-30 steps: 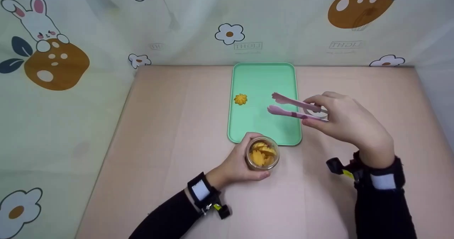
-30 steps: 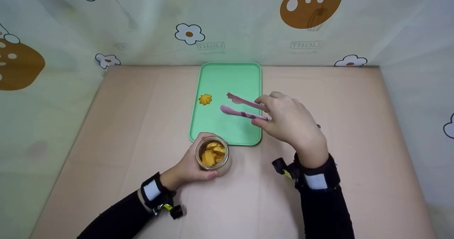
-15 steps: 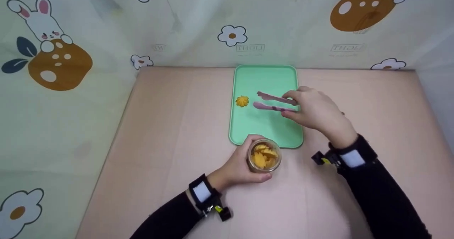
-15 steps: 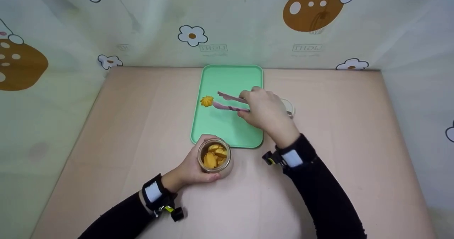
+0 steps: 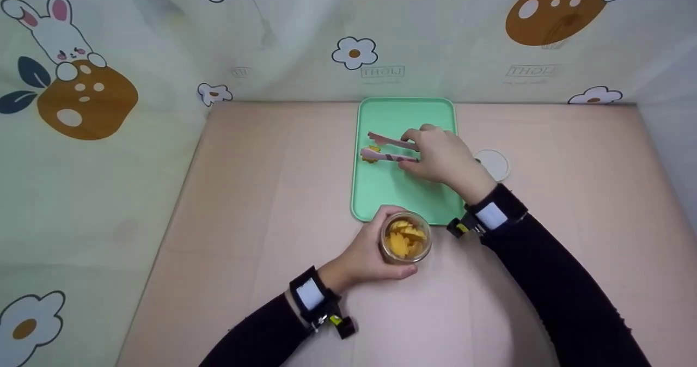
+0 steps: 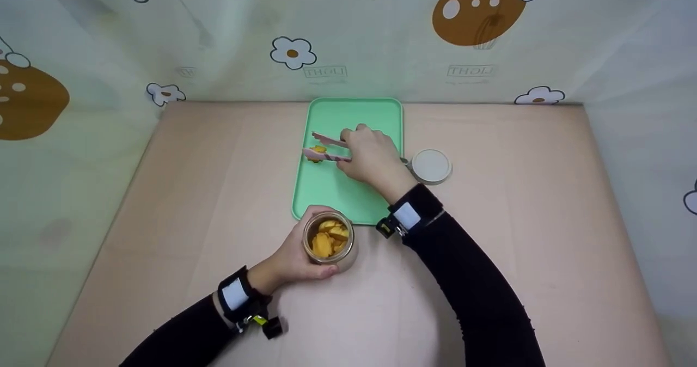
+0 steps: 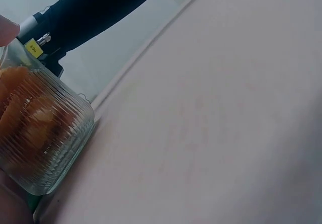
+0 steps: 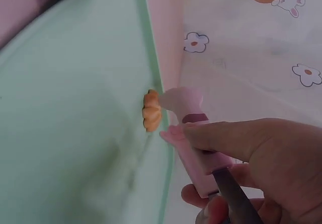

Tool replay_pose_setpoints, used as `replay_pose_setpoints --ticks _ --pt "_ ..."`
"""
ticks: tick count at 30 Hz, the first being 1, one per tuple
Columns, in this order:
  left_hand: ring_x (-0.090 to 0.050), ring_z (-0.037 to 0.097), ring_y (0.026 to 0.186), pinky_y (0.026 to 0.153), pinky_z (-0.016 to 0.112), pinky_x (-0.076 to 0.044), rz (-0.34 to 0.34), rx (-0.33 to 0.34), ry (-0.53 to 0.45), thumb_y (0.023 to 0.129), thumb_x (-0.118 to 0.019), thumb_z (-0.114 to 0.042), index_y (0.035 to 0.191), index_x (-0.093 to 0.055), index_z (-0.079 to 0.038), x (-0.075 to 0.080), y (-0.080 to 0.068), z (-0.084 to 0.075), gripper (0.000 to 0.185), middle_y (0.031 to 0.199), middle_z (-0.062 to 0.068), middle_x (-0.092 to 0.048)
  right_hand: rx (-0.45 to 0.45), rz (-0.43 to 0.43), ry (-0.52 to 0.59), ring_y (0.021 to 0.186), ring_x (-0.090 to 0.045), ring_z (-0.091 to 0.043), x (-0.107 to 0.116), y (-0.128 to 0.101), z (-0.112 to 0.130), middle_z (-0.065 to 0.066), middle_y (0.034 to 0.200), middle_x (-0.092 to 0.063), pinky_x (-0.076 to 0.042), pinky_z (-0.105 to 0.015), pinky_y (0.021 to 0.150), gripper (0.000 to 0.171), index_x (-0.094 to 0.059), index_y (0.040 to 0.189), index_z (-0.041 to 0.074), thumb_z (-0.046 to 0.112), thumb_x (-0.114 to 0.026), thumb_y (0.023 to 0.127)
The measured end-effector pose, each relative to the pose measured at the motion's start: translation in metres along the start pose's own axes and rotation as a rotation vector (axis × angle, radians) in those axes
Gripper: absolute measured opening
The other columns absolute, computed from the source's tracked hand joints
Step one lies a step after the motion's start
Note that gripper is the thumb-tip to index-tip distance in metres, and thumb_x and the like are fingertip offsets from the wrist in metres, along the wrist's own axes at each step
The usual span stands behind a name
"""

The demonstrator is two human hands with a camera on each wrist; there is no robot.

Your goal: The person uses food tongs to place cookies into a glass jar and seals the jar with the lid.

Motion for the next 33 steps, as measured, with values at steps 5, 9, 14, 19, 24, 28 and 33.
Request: replay_pose_setpoints --ticks 5,9,14,19,24,28,33 --pt "-0.060 0.021 0.134 0.121 0.043 -0.046 0.004 -0.002 0.002 0.078 -0.096 -0.026 0.149 -0.044 -0.018 0.000 0.000 0.000 0.089 0.146 -0.005 -0.063 -0.023 0.041 -0.042 0.104 -0.071 -0.038 -0.002 0.002 0.007 -0.020 0.120 -0.073 -0.061 -0.055 0.085 0.053 -0.073 0.138 0.005 0.035 -0.084 0.096" --pt "-0.061 0.022 0.134 0.121 0.044 -0.046 0.002 -0.013 0.005 0.077 -0.096 -0.026 0.148 -0.044 -0.017 0.000 0.000 0.000 0.089 0.145 -0.005 -0.064 -0.043 0.048 -0.048 0.105 -0.072 -0.040 -0.003 0.002 0.012 -0.020 0.121 -0.073 -0.062 -0.056 0.087 0.052 -0.073 0.139 0.005 0.034 -0.084 0.097" --pt "-0.062 0.023 0.134 0.121 0.045 -0.047 0.000 -0.018 -0.004 0.077 -0.097 -0.024 0.148 -0.044 -0.016 -0.001 0.000 0.001 0.089 0.145 -0.004 -0.064 -0.051 0.044 -0.057 0.101 -0.071 -0.037 -0.003 0.000 0.015 -0.019 0.117 -0.073 -0.062 -0.054 0.085 0.048 -0.074 0.136 0.005 0.030 -0.084 0.097" --pt "-0.062 0.023 0.134 0.120 0.045 -0.047 -0.005 -0.011 -0.015 0.076 -0.097 -0.024 0.148 -0.044 -0.016 0.000 0.000 0.002 0.089 0.145 -0.004 -0.065 -0.068 0.047 -0.069 0.099 -0.069 -0.034 -0.003 -0.002 0.014 -0.017 0.116 -0.073 -0.061 -0.052 0.083 0.043 -0.076 0.133 0.004 0.027 -0.083 0.098" --pt "-0.062 0.023 0.134 0.120 0.045 -0.047 -0.003 -0.005 -0.017 0.077 -0.096 -0.023 0.148 -0.044 -0.016 0.000 0.000 0.001 0.089 0.145 -0.004 -0.065 -0.099 0.065 -0.065 0.098 -0.067 -0.033 0.002 -0.008 0.008 -0.017 0.117 -0.073 -0.059 -0.053 0.084 0.039 -0.076 0.130 0.003 0.024 -0.083 0.098" --pt "-0.062 0.024 0.133 0.120 0.045 -0.048 0.000 -0.005 -0.021 0.077 -0.096 -0.022 0.147 -0.044 -0.015 -0.001 0.000 0.000 0.088 0.145 -0.003 -0.065 -0.127 0.074 -0.049 0.096 -0.067 -0.034 0.009 -0.019 -0.001 -0.017 0.116 -0.074 -0.057 -0.052 0.081 0.036 -0.077 0.128 0.003 0.022 -0.083 0.097" --pt "-0.062 0.024 0.133 0.119 0.044 -0.048 0.005 -0.001 -0.034 0.077 -0.096 -0.020 0.147 -0.044 -0.015 -0.001 0.000 0.001 0.088 0.145 -0.001 -0.065 -0.178 0.048 -0.008 0.092 -0.066 -0.035 0.013 -0.036 -0.016 -0.016 0.110 -0.073 -0.055 -0.051 0.076 0.037 -0.078 0.128 0.005 0.022 -0.083 0.096"
Point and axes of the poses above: each hand's wrist, its own y-axis towards the middle knuckle, its own x-axis out of the back of the hand, z = x × y, the point moved 5 cm from there along y, towards the middle knuckle
